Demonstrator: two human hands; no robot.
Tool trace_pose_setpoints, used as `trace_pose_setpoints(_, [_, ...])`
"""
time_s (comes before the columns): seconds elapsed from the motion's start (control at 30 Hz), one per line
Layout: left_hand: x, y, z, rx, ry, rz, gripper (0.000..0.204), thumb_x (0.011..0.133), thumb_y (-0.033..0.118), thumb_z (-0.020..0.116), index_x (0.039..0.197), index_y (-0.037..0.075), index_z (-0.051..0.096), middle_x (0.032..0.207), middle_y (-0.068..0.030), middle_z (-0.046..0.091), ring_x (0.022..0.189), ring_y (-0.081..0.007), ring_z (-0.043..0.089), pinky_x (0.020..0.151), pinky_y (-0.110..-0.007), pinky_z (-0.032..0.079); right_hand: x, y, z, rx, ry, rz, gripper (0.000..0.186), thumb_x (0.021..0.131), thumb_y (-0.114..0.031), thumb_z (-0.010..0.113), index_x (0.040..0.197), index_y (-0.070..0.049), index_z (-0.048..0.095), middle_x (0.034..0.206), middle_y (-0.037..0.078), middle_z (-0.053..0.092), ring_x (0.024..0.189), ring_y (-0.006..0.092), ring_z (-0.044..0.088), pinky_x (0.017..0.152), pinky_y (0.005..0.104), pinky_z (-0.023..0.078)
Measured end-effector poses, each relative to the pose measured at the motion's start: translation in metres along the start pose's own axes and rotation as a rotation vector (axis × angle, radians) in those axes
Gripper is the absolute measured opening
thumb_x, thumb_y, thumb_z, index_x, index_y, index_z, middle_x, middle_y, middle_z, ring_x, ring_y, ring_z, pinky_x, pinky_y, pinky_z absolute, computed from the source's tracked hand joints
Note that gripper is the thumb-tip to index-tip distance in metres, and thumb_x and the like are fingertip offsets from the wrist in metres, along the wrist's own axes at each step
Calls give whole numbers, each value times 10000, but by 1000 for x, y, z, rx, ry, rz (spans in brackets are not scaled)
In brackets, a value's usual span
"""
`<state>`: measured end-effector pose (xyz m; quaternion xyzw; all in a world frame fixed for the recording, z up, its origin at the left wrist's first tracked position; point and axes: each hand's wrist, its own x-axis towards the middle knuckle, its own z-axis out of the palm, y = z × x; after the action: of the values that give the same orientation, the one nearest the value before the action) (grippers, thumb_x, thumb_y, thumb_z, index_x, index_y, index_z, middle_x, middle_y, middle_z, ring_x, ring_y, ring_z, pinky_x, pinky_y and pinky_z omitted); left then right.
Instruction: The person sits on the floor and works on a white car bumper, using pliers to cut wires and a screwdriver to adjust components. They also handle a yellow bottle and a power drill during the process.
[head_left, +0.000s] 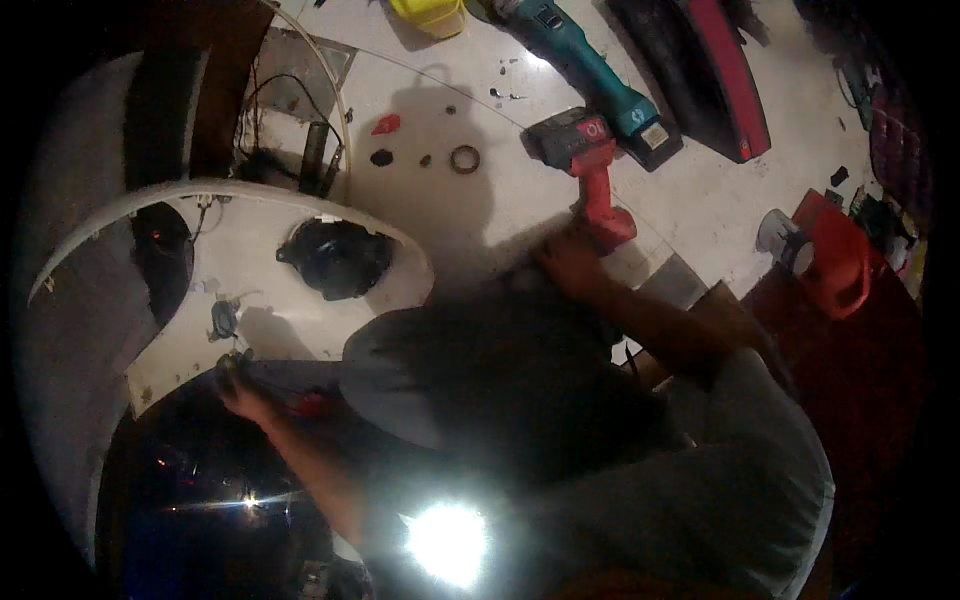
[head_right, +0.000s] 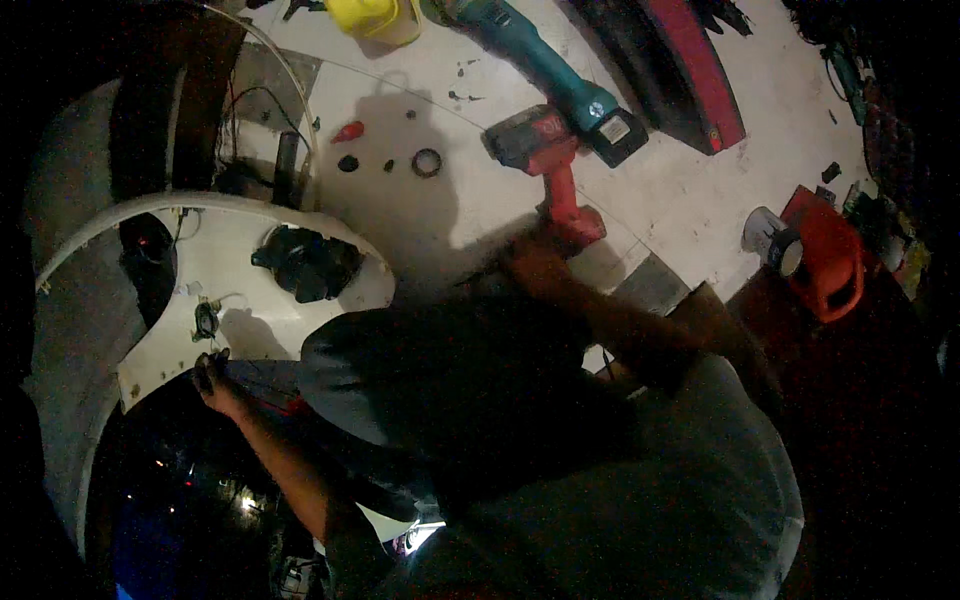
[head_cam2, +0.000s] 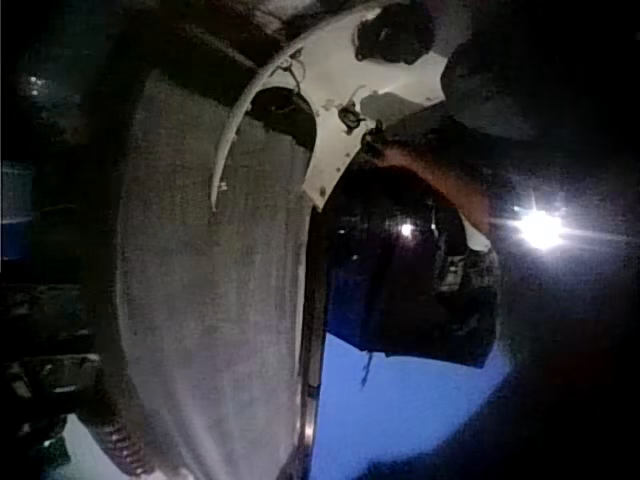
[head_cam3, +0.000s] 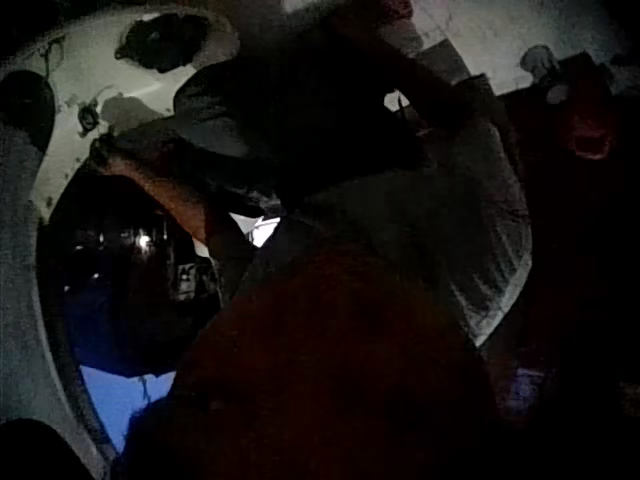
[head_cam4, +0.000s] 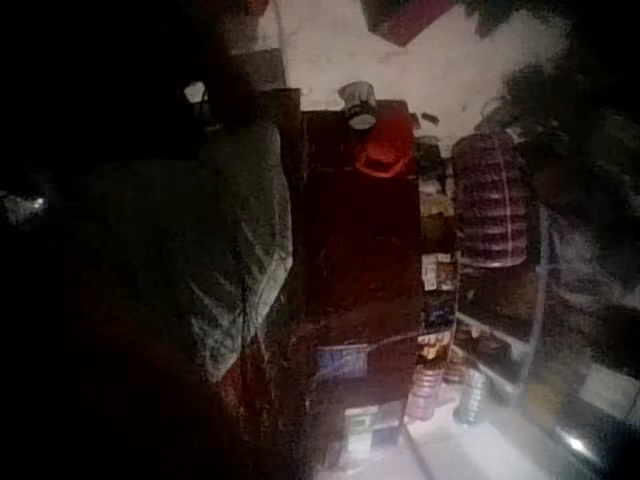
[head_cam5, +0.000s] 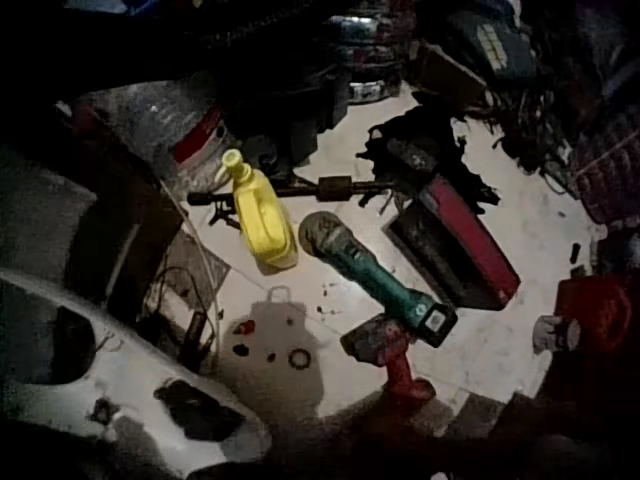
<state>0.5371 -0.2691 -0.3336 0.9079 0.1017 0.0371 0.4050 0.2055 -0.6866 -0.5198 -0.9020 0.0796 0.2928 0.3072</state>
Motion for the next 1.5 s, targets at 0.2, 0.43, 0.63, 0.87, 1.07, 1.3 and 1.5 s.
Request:
trace_pose_setpoints(0.2, [-16,30,10,-51,-38,-44,214,911,91,572,1050,-71,559,1070,-144,589,964,-251,593,891,-365,494,0,14,29,77,43,-82,316,818,-184,568,1117,-98,624,1010,205,596,1018,383,571,881,518,474])
trace_pose_setpoints(0.43, [-18,12,-24,-15,-4,-130,236,921,125,599,1056,-60,545,1047,-130,595,1008,-219,574,893,-345,478,3,-3,5,77,19,174,263,874,-174,496,1071,-75,638,1062,182,615,1022,360,586,915,484,456])
trace_pose_setpoints(0.63, [-34,-8,-34,19,-21,-220,295,908,164,633,1074,-64,547,1120,-133,611,1000,-208,579,904,-324,463,20,5,-13,18,-59,56,291,885,-128,505,1158,-91,602,1092,218,594,1044,380,578,946,500,443])
trace_pose_setpoints(0.87, [-45,-27,-31,246,-52,-263,588,888,304,672,1281,-85,469,1264,-196,537,1118,-256,527,993,-375,410,173,-71,-170,690,643,-248,368,824,-100,595,1182,-35,540,1135,224,557,1062,408,532,910,430,467])
trace_pose_setpoints(1.07, [-42,28,-4,191,-139,-169,462,916,264,645,1239,-40,516,1100,-146,632,944,-216,563,867,-349,452,368,-113,-232,-146,903,76,410,800,-161,567,1168,19,539,1185,249,544,1098,358,541,934,428,463])
trace_pose_setpoints(1.3, [-53,29,-39,90,-142,-326,613,910,282,654,1371,-44,415,1172,-158,559,944,-195,567,744,-300,506,399,-75,-219,-154,611,159,303,825,-164,579,1063,23,596,1112,216,606,1062,342,594,888,432,497])
trace_pose_setpoints(1.5, [-48,7,-50,-40,-117,-250,530,903,258,656,1312,-28,479,1078,-115,591,938,-186,562,774,-315,494,389,-73,-223,-137,500,160,249,852,-160,524,1030,-18,624,985,212,673,940,348,666,821,446,533])
